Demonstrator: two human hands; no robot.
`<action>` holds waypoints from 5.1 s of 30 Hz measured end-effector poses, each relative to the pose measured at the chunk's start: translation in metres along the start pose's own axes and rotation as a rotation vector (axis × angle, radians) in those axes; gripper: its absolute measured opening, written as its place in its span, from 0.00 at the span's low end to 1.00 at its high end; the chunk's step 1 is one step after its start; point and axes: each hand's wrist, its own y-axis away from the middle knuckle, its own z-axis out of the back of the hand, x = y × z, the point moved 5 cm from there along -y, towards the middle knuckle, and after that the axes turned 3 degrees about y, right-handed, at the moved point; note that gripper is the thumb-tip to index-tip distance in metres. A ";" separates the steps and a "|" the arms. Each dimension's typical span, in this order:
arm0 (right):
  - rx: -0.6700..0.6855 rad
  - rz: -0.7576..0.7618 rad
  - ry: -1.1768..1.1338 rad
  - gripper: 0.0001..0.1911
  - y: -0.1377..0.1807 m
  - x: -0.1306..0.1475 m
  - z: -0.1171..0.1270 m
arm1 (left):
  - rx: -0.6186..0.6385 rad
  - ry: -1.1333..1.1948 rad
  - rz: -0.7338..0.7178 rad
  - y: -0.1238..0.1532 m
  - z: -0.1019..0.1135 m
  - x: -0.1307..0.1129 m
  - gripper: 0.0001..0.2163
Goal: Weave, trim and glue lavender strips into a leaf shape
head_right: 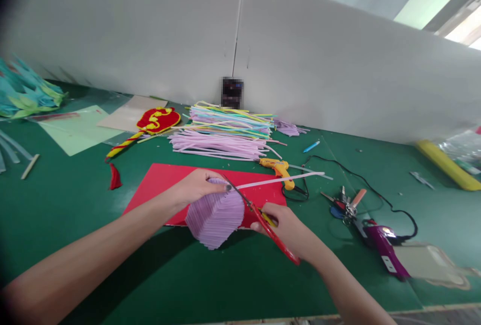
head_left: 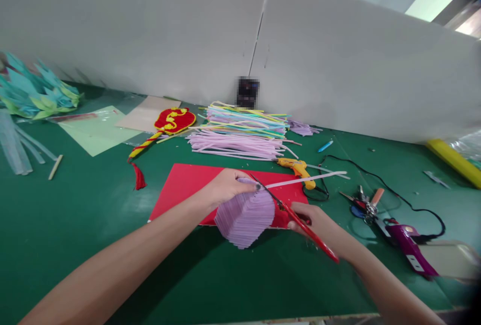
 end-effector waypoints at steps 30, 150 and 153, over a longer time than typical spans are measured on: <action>-0.255 -0.054 0.536 0.20 -0.020 -0.003 0.005 | -0.306 -0.288 -0.141 -0.003 0.044 0.028 0.08; -1.172 -0.280 -0.099 0.25 -0.038 -0.007 0.019 | -0.422 -0.775 -0.624 -0.013 0.051 -0.016 0.09; -1.068 -0.243 -0.152 0.21 -0.038 0.005 0.008 | -0.411 -0.794 -0.588 0.009 0.050 0.002 0.08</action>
